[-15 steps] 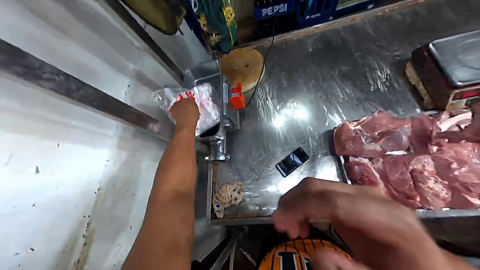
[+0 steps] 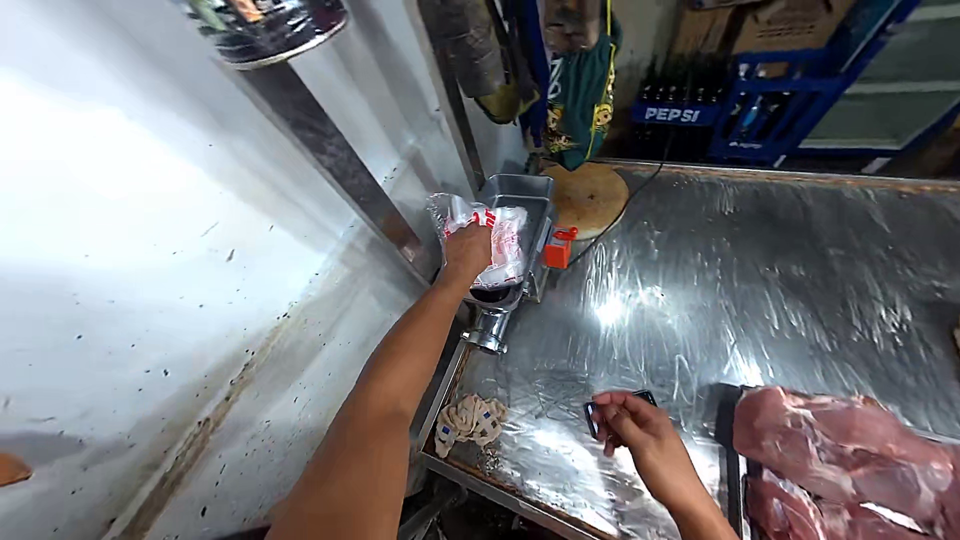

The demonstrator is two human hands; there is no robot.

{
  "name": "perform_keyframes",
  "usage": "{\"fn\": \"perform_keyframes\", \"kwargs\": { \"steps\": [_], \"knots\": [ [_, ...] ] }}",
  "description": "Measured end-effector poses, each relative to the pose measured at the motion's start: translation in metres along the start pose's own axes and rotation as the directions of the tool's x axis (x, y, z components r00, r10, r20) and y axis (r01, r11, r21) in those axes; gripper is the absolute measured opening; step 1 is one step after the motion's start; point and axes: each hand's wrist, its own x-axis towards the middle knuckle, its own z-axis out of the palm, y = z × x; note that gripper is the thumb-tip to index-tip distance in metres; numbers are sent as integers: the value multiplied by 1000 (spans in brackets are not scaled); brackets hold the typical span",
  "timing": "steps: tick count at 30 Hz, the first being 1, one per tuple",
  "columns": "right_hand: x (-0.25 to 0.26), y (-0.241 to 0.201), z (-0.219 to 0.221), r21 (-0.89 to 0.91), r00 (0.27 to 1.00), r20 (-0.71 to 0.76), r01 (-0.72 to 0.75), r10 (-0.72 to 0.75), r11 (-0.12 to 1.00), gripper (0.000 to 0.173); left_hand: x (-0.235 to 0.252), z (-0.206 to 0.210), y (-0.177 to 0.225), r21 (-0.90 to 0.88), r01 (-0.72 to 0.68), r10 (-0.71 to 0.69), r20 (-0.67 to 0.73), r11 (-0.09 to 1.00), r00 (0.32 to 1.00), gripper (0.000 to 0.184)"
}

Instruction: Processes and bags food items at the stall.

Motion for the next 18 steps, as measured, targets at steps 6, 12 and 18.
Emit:
{"fn": "perform_keyframes", "kwargs": {
  "steps": [6, 12, 18],
  "knots": [
    [170, -71, 92, -373, 892, 164, 451, -421, 811, 63, -40, -12, -16, -788, -63, -187, -222, 613, 957, 30],
    [293, -57, 177, -683, 896, 329, 445, -299, 580, 90, -148, -44, -31, -891, -437, -342, -374, -126, 862, 23],
    [307, -53, 197, -864, 970, 198, 242, -143, 442, 75, -304, -51, -102, -597, -669, -618, -337, -443, 710, 23]
  ]
}}
